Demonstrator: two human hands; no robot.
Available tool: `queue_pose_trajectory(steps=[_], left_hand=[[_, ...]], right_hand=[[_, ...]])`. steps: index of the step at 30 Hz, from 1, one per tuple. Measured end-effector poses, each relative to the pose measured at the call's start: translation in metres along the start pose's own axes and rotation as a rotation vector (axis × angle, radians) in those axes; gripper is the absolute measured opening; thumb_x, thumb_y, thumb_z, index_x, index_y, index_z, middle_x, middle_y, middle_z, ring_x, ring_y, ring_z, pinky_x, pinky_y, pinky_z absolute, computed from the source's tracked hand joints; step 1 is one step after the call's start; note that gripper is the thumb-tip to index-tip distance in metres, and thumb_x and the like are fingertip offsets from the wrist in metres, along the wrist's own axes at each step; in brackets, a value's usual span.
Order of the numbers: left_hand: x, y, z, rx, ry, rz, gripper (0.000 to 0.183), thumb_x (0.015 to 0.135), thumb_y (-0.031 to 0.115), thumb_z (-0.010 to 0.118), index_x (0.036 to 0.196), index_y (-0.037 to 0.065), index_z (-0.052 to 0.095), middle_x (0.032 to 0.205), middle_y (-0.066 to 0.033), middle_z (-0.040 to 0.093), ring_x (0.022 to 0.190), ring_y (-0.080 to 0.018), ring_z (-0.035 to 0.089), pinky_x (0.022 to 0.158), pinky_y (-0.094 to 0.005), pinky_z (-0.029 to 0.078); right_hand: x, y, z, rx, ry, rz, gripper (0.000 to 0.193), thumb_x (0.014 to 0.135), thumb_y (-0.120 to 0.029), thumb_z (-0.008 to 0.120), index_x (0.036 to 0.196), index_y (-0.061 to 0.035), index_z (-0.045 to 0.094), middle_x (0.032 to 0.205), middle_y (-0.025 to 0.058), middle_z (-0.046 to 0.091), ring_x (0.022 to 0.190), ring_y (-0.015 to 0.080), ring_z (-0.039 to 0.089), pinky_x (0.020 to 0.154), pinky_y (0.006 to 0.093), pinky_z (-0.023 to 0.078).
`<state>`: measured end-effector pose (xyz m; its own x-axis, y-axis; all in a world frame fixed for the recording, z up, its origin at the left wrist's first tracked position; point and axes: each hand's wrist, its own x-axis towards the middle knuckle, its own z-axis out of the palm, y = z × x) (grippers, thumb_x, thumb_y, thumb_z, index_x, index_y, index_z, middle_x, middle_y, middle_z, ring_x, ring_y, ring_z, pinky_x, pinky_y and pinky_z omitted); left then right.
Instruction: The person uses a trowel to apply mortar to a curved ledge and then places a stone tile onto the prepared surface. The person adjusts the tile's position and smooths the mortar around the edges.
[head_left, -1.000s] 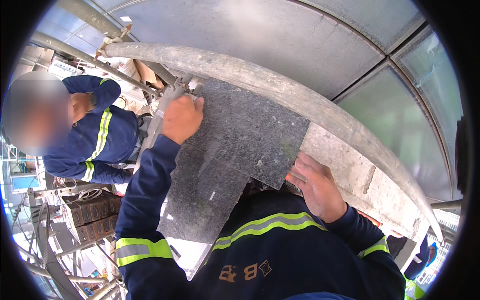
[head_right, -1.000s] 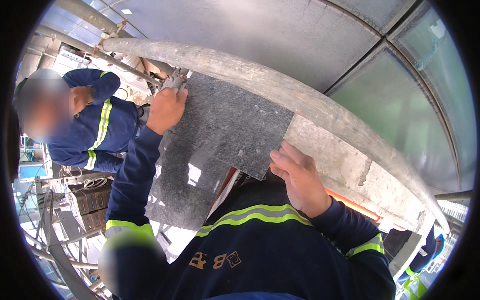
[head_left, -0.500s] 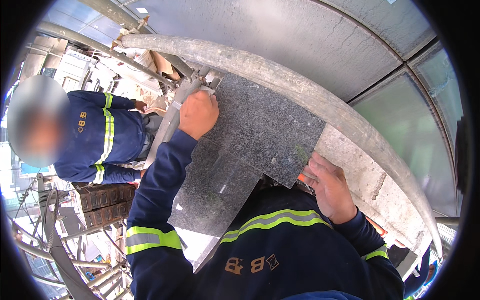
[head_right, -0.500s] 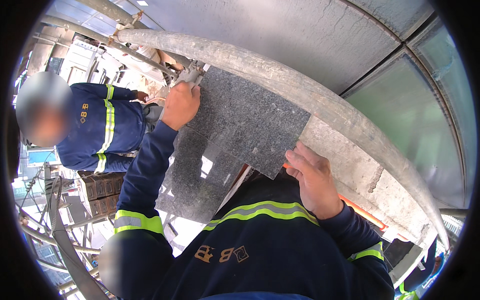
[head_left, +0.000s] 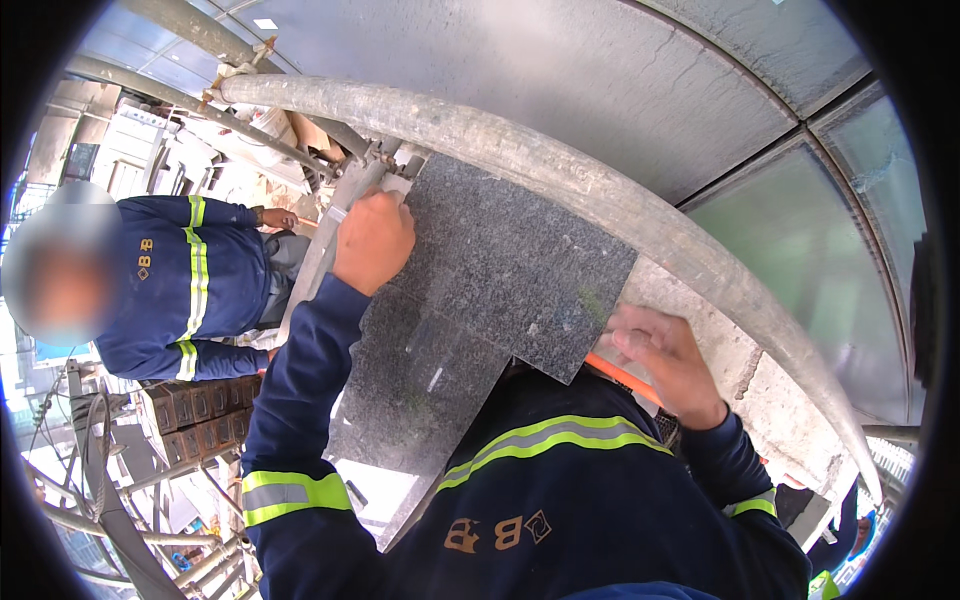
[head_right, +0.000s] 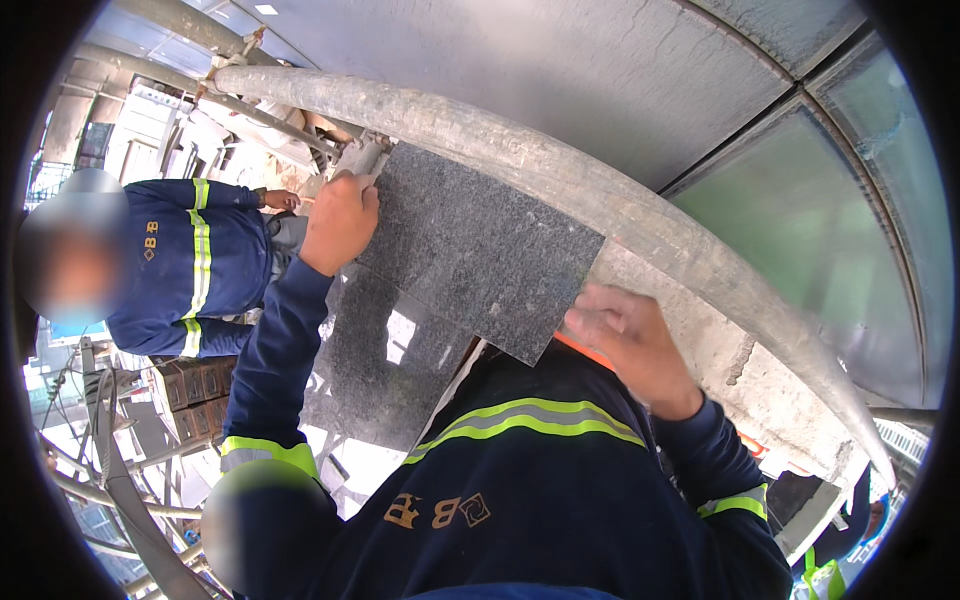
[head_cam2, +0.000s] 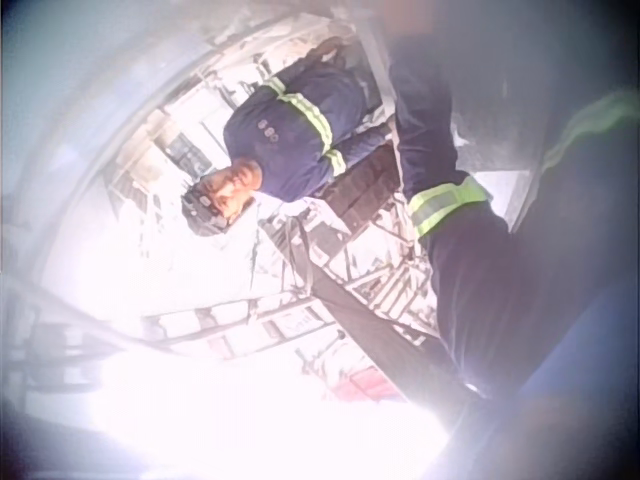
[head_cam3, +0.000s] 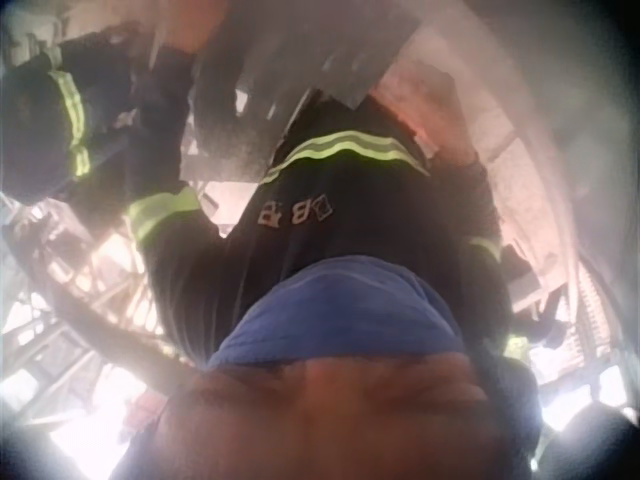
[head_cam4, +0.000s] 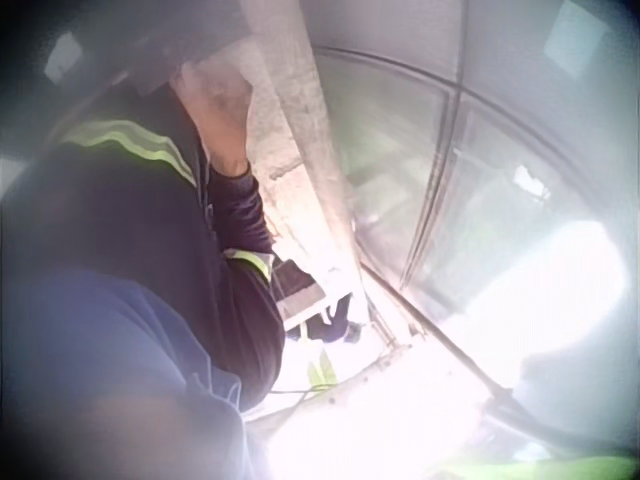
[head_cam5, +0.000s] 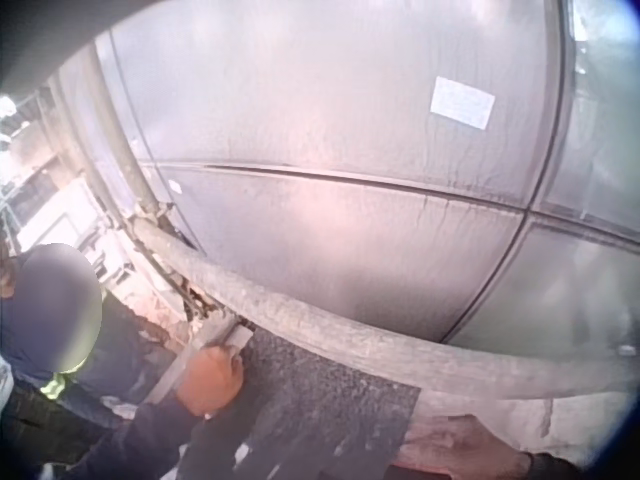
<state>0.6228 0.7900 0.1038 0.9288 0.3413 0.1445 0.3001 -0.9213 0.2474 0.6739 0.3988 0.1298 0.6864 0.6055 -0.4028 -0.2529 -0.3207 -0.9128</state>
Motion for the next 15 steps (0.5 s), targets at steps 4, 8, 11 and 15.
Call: queue_pose_trajectory(steps=[4,8,11,15], left_hand=[[-0.007,-0.001,-0.005,-0.012,0.005,0.012,0.022,0.091,0.015,0.066,0.085,-0.006,0.067,0.093,-0.0295,0.067,0.087,-0.0488,0.068,0.077,-0.0536,0.056],[-0.011,-0.014,-0.012,-0.107,0.005,0.081,0.025,0.09,0.018,0.07,0.083,-0.005,0.067,0.087,-0.0292,0.068,0.085,-0.048,0.068,0.076,-0.0525,0.055],[-0.019,-0.02,-0.013,-0.123,-0.019,0.074,0.028,0.089,0.021,0.073,0.08,-0.004,0.067,0.08,-0.029,0.067,0.081,-0.0478,0.068,0.074,-0.0524,0.055],[-0.025,-0.018,-0.021,-0.058,-0.109,-0.004,0.028,0.092,0.023,0.072,0.091,-0.005,0.072,0.08,-0.0291,0.067,0.081,-0.0474,0.068,0.072,-0.0497,0.053]], right_hand=[[0.03,-0.014,-0.016,-0.597,0.204,0.096,0.058,0.096,-0.031,0.072,0.138,0.0072,0.058,0.122,0.0217,0.069,0.111,0.0274,0.067,0.095,0.0378,0.052],[0.092,0.039,-0.043,-0.798,0.412,-0.356,0.059,0.096,-0.035,0.072,0.141,-0.0001,0.059,0.134,0.0228,0.063,0.123,0.0316,0.062,0.105,0.0375,0.048],[0.139,0.079,-0.073,-0.954,0.414,-0.646,0.059,0.099,-0.044,0.066,0.142,-0.0039,0.059,0.142,0.0187,0.061,0.132,0.0296,0.058,0.111,0.0376,0.043],[0.18,0.121,-0.125,-1.197,0.341,-1.034,0.063,0.099,-0.038,0.066,0.151,-0.0066,0.047,0.145,0.0171,0.054,0.137,0.0293,0.05,0.117,0.0404,0.038]])
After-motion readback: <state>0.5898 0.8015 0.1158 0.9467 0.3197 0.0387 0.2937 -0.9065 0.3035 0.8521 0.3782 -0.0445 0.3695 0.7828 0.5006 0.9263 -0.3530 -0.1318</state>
